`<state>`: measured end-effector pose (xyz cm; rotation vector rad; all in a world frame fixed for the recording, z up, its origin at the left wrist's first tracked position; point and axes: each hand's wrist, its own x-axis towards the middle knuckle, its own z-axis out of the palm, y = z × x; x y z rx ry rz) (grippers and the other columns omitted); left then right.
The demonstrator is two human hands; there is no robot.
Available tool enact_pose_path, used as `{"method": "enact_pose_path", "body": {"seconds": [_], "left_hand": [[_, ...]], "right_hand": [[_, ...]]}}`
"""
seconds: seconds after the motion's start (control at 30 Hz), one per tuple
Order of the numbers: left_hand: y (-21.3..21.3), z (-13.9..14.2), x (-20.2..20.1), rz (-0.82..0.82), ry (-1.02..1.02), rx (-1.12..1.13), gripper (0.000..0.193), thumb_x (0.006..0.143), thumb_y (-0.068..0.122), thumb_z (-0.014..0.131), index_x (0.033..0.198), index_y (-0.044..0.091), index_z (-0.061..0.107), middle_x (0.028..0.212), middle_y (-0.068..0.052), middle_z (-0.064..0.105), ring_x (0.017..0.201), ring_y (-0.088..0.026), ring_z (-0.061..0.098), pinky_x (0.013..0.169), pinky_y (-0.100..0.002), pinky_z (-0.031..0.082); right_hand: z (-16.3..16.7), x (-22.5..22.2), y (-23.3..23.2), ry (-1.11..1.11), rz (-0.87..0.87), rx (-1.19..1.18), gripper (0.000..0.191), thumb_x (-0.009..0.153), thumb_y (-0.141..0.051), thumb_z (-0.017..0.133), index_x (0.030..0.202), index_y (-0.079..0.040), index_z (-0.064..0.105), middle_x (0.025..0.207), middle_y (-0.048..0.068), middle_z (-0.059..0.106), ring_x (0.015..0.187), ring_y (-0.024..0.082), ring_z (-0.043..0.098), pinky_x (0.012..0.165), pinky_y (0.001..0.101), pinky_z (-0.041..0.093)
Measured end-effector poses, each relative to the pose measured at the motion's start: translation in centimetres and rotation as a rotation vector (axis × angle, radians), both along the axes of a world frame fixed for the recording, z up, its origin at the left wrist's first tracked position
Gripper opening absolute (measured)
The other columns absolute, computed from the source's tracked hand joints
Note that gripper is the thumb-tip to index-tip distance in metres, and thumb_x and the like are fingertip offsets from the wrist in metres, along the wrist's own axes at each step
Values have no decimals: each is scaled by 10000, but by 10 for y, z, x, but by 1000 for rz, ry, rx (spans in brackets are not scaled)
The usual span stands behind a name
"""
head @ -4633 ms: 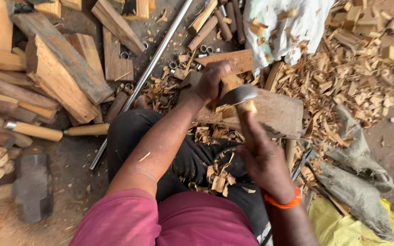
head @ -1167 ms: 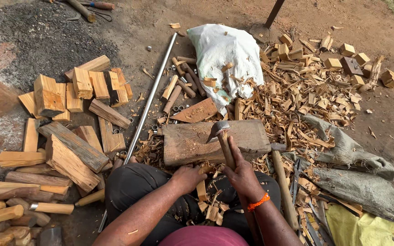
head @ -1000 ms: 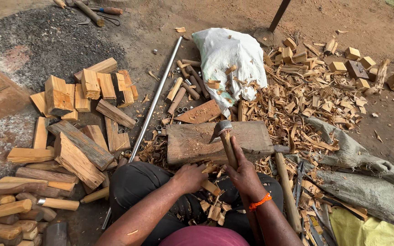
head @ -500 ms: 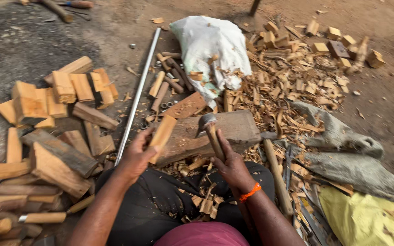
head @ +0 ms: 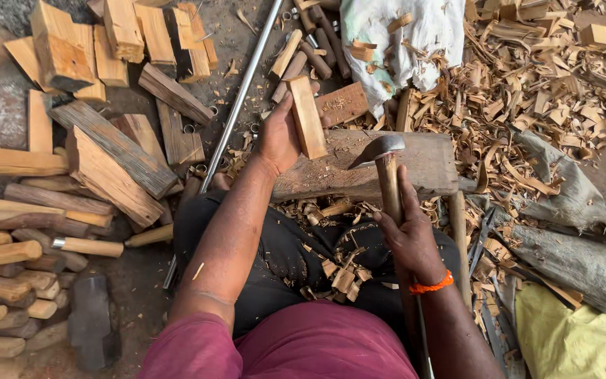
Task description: The person sits cross-legged on the ground and uses a hammer and chisel to carve small wooden blocks. They repeatedly strike the chisel to shape the wood, producing wood shavings that accumulate around the work area.
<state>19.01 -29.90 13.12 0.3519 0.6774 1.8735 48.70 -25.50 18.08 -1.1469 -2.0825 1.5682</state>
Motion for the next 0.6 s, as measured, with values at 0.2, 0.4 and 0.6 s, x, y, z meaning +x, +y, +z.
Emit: {"method": "enact_pose_path", "body": {"seconds": [0.2,0.4,0.6], "left_hand": [[22,-36,-52,-30,201,-29,526,850,414,811,1191,72,601,1126,-135,715,1064,-240,731,928,-450,626],[47,-52,-66,14,206,-48,478,897,496,716,1091,73,610,952,-103,691,888,-212,712,830,-423,626],[46,-61,-53,12,196,18,500,976,576,543,917,84,607,823,-92,642,773,-216,677,717,-413,594]], "right_hand": [[-11,-35,19,-37,6,-47,963,916,-41,678,1674,-257,124,909,38,626,591,70,526,477,256,497],[-31,-48,30,-31,21,-7,978,908,-36,701,1676,-225,126,895,37,634,617,67,537,500,246,504],[-26,-54,31,-131,64,134,992,887,17,695,1662,-161,102,1140,101,681,743,138,614,601,298,569]]}}
